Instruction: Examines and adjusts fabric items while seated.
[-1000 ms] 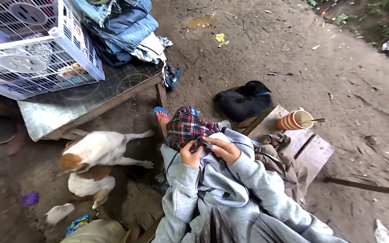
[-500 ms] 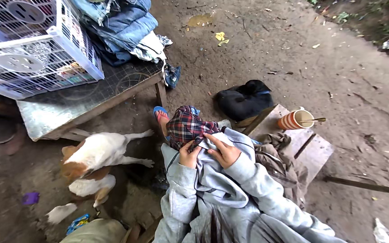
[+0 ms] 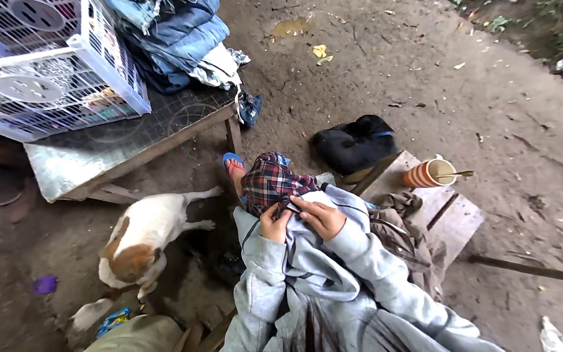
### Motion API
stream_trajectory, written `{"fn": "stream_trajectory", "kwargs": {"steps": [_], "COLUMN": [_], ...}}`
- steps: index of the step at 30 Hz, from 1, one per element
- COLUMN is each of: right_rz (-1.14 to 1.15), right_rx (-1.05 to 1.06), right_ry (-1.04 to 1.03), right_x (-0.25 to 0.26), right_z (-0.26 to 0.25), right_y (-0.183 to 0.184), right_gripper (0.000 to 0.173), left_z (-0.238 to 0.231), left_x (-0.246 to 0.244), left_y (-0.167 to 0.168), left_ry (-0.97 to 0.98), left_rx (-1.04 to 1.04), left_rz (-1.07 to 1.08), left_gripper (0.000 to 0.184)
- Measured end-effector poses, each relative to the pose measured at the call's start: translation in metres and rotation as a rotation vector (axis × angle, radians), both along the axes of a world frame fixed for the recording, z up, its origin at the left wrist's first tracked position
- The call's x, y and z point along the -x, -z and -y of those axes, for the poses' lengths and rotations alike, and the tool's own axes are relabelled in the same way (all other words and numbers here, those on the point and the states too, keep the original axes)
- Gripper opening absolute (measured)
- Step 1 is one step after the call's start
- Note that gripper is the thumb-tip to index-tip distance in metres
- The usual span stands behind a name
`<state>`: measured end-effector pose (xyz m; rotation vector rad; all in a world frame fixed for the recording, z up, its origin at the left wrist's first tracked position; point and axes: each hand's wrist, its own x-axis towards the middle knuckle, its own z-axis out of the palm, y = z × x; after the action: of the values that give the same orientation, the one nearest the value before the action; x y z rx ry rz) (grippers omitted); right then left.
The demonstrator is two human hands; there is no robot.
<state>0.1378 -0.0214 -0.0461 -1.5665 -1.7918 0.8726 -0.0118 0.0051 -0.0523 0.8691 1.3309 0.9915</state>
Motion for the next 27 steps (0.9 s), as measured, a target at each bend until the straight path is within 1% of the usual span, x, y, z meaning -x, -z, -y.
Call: {"fn": "stream_trajectory", "kwargs": {"steps": [3,4,7,10,16,17,19,22,27], "right_rz": [-0.324,-0.397,-0.479,-0.411,-0.331,-0.295,-0.146,0.052,0.153], "right_rx": [0.118,0.165,0.212,0.185,0.118,0.107,0.093,0.107,0.055], "right_ry": [-0.001,0.002,-0.01,-0.039,-0.087,-0.094,-0.087,-0.032,0.013], "right_x": [-0.004,-0.005,-0.007,-0.007,-0.01,-0.011,-0.01,-0.002,0.001], "right_z": [-0.005,-0.006,-0.007,-0.005,-0.004,-0.004,-0.003,0.0,0.006], "right_y": [0.003,0.003,0.003,0.003,0.003,0.003,0.001,-0.005,-0.005], "right_gripper": [0.041,0.042,0.042,0.043,0.042,0.042,0.042,0.045,0.049], "left_z": [-0.001,-0.001,0.0,-0.001,-0.006,-0.006,-0.006,-0.005,-0.002], "left_x": [0.0,-0.001,-0.002,-0.002,0.002,0.003,0.002,0.0,-0.001], "left_y": [-0.002,-0.001,0.001,-0.002,-0.005,-0.005,-0.004,-0.001,0.002], "left_ry": [0.011,0.011,-0.007,-0.039,0.058,0.059,0.049,0.022,-0.031], "left_rx": [0.003,-0.008,-0.041,-0.046,-0.007,-0.003,-0.008,-0.017,-0.021], "left_rz": [-0.03,-0.029,-0.011,0.009,-0.039,-0.044,-0.045,-0.026,0.017], "left_gripper": [0.02,0.02,0.018,0.018,0.023,0.023,0.021,0.02,0.019]}}
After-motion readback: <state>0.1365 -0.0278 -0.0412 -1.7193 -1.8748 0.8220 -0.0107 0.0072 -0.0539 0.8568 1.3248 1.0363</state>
